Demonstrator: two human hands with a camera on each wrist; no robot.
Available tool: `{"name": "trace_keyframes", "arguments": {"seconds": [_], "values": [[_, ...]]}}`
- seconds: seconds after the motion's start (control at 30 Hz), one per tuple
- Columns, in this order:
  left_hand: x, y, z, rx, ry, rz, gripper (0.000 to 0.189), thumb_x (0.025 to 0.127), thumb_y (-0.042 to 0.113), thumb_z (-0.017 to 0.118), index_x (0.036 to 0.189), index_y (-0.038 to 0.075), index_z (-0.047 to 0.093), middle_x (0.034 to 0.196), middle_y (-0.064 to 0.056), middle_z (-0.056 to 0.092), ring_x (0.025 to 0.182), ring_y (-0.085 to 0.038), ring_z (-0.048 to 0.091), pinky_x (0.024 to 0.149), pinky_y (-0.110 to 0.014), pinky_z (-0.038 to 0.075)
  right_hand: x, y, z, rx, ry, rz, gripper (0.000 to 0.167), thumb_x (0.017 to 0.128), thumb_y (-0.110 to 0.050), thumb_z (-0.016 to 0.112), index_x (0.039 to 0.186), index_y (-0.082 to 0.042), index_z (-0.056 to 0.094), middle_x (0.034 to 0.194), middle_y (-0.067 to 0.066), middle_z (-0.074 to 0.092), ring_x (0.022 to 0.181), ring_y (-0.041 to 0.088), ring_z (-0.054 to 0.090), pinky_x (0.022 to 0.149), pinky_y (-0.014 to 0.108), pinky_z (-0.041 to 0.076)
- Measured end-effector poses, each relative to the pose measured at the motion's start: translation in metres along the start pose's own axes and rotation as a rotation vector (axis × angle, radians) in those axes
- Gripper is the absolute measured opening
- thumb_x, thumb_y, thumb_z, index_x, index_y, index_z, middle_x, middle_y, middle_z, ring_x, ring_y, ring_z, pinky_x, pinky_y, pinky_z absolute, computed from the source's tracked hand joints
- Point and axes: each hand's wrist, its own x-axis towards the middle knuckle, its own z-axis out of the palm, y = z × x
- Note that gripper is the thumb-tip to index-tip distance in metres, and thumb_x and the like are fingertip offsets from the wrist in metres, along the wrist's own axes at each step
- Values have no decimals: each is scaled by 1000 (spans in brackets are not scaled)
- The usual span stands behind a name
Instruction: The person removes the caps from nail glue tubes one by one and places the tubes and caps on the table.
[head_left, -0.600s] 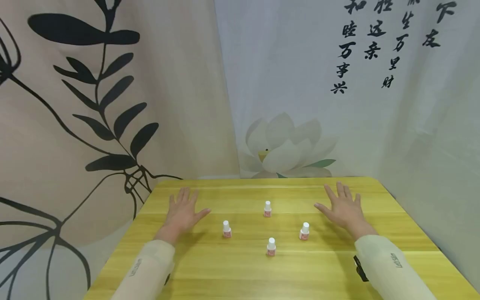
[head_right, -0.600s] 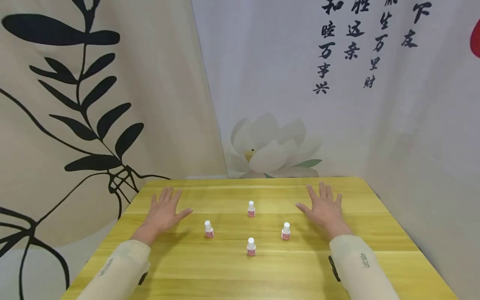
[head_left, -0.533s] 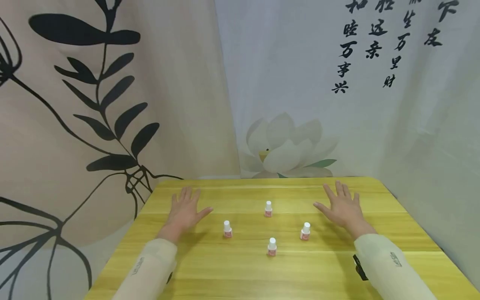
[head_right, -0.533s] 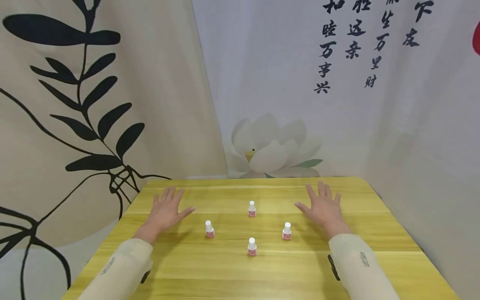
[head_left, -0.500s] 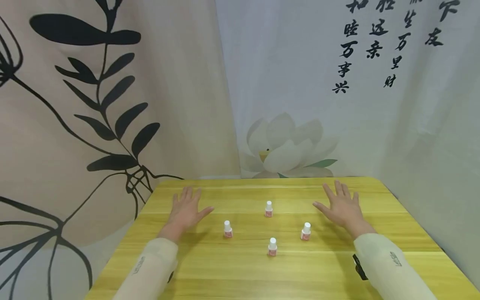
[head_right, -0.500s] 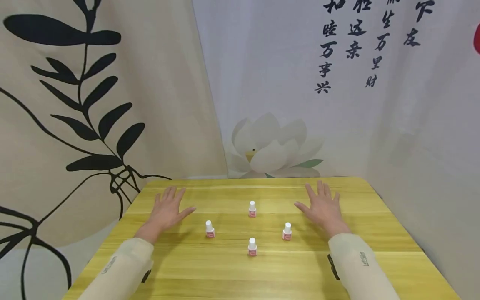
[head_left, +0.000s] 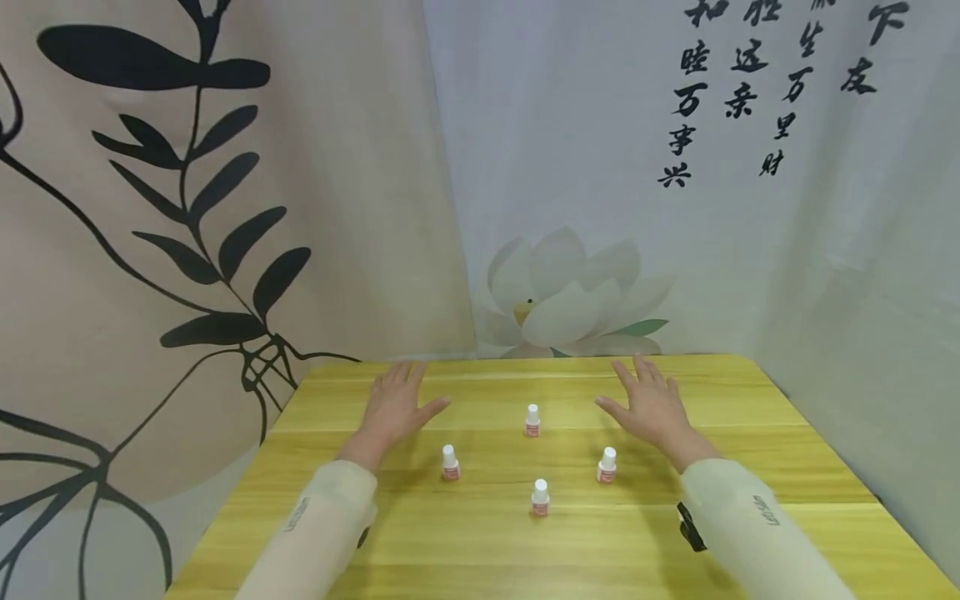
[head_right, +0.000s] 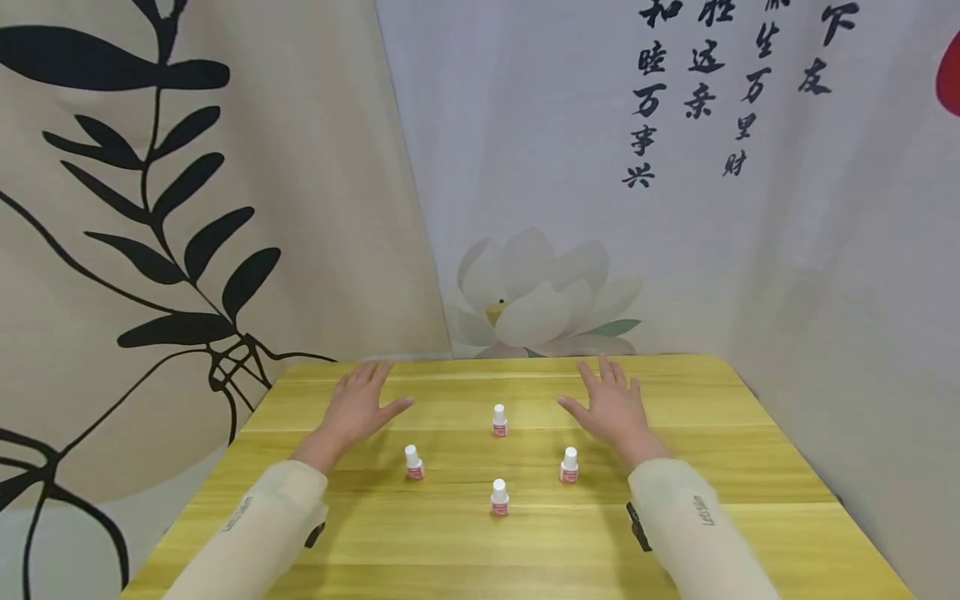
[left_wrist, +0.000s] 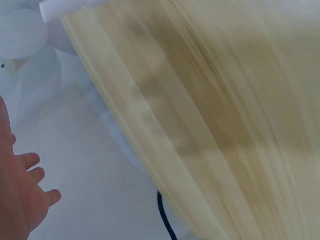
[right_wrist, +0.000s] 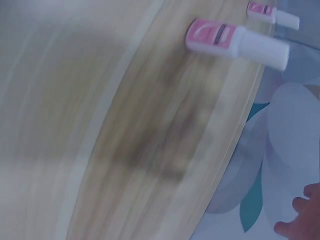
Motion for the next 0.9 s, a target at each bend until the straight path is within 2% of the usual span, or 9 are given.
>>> {"name": "trace_keyframes", "arguments": {"seconds": [0.17,0.4,0.63,0.9], "values": [[7,13,2,-39,-24,1,88,94,66,50,156,10,26,159,-21,24,147,-41,17,115,-61,11,6,-13,5,37,-6,-25,80,98,-59,49,153,-3,32,157,31,19,142,52,19,108,72,14],[14,31,3,-107,-23,17,85,94,64,52,154,8,31,156,-21,31,145,-40,23,115,-58,17,12,-34,5,96,12,-62,75,98,-52,55,150,-1,38,154,33,26,137,54,28,106,70,24],[22,49,5,-200,-33,-9,84,93,64,54,155,13,31,158,-15,31,145,-36,24,116,-56,19,17,-52,6,200,-19,-42,76,97,-51,56,151,-1,37,155,30,27,138,52,30,105,67,30],[28,71,9,-299,-46,-8,82,93,61,57,155,13,31,157,-14,33,144,-34,28,115,-53,24,21,-70,13,312,-64,-26,76,97,-48,59,152,-3,34,155,28,29,139,49,30,108,65,28]]}}
